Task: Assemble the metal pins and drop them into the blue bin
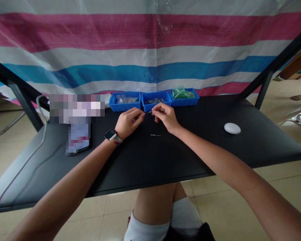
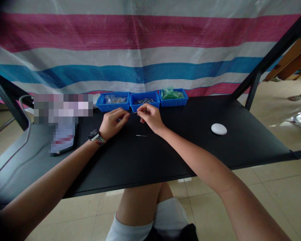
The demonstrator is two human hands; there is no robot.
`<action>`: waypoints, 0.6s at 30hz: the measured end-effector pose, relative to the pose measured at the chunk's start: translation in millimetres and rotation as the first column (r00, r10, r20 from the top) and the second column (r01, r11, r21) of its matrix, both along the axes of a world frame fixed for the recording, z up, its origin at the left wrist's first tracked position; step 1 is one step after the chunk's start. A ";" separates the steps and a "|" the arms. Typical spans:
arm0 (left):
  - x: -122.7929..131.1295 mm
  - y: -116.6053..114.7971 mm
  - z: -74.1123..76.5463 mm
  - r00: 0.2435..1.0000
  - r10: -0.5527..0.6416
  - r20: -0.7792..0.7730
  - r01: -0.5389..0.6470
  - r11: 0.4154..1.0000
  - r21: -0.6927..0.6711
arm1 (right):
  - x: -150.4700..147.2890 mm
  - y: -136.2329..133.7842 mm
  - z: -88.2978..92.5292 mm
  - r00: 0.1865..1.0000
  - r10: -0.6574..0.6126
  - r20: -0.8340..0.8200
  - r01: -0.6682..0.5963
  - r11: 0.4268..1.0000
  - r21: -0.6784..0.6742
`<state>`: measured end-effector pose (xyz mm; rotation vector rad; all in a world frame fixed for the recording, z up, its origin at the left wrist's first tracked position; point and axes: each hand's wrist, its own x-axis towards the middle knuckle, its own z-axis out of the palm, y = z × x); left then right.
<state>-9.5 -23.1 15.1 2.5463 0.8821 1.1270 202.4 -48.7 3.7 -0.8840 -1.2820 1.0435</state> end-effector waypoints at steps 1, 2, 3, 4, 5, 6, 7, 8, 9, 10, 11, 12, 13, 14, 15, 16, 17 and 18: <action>0.0 -0.3 0.3 1.000 -0.004 -0.006 0.004 1.000 0.000 | 0.2 0.5 0.3 0.999 -0.039 0.010 0.039 0.999 0.007; 0.0 -0.7 0.8 1.000 -0.006 -0.015 0.006 1.000 -0.002 | 0.9 1.4 0.8 0.996 -0.092 0.012 0.092 0.996 0.014; 0.0 -1.3 1.4 1.000 -0.006 -0.023 0.006 1.000 -0.007 | 2.2 2.6 1.3 0.988 -0.153 0.007 0.153 0.988 0.021; -0.1 -2.0 2.2 0.999 -0.005 -0.032 0.005 1.000 -0.015 | 4.3 4.1 1.9 0.977 -0.212 -0.006 0.213 0.977 0.028; -0.2 -2.8 3.0 0.999 -0.004 -0.039 0.003 1.000 -0.025 | 7.1 5.7 2.5 0.966 -0.259 -0.020 0.260 0.965 0.035; -0.3 -3.5 3.8 0.999 -0.004 -0.044 0.002 0.999 -0.036 | 10.4 7.5 2.9 0.958 -0.286 -0.029 0.287 0.957 0.041; -0.4 -4.0 4.4 0.999 -0.005 -0.048 0.003 0.999 -0.046 | 14.0 9.2 3.2 0.957 -0.290 -0.024 0.291 0.956 0.046; -0.5 -4.4 4.8 0.999 -0.006 -0.051 0.004 0.999 -0.052 | 17.5 10.7 3.3 0.960 -0.279 -0.006 0.279 0.959 0.050; -0.7 -4.6 5.0 0.998 -0.009 -0.056 0.006 0.999 -0.054 | 20.8 12.1 3.1 0.963 -0.267 0.017 0.266 0.963 0.052; -0.9 -4.6 4.9 0.998 -0.010 -0.062 0.007 0.999 -0.051 | 23.4 13.1 2.7 0.964 -0.262 0.038 0.260 0.964 0.054; -1.1 -4.4 4.7 0.998 -0.011 -0.066 0.008 0.999 -0.047 | 25.4 13.8 2.3 0.962 -0.268 0.055 0.265 0.962 0.061; -1.2 -4.1 4.4 0.997 -0.010 -0.071 0.008 0.999 -0.042 | 26.6 14.0 1.9 0.957 -0.283 0.067 0.279 0.958 0.070; -1.4 -3.8 4.1 0.997 -0.011 -0.074 0.009 0.999 -0.038 | 27.2 13.7 1.8 0.949 -0.305 0.077 0.298 0.951 0.083; -1.5 -3.5 3.9 0.997 -0.014 -0.076 0.011 0.999 -0.036 | 27.2 12.9 2.0 0.942 -0.322 0.090 0.313 0.945 0.096; -1.6 -3.3 3.8 0.997 -0.017 -0.079 0.014 0.999 -0.035 | 26.8 11.6 2.5 0.939 -0.324 0.111 0.313 0.944 0.107; -1.6 -3.2 3.8 0.996 -0.022 -0.082 0.019 0.999 -0.035 | 26.1 9.7 3.4 0.943 -0.301 0.142 0.286 0.951 0.117; -1.5 -3.2 4.0 0.996 -0.026 -0.085 0.023 0.999 -0.033 | 25.3 7.4 4.6 0.951 -0.246 0.188 0.225 0.966 0.125; -1.4 -3.3 4.2 0.996 -0.028 -0.086 0.026 0.999 -0.029 | 24.3 4.7 6.1 0.955 -0.162 0.250 0.133 0.983 0.130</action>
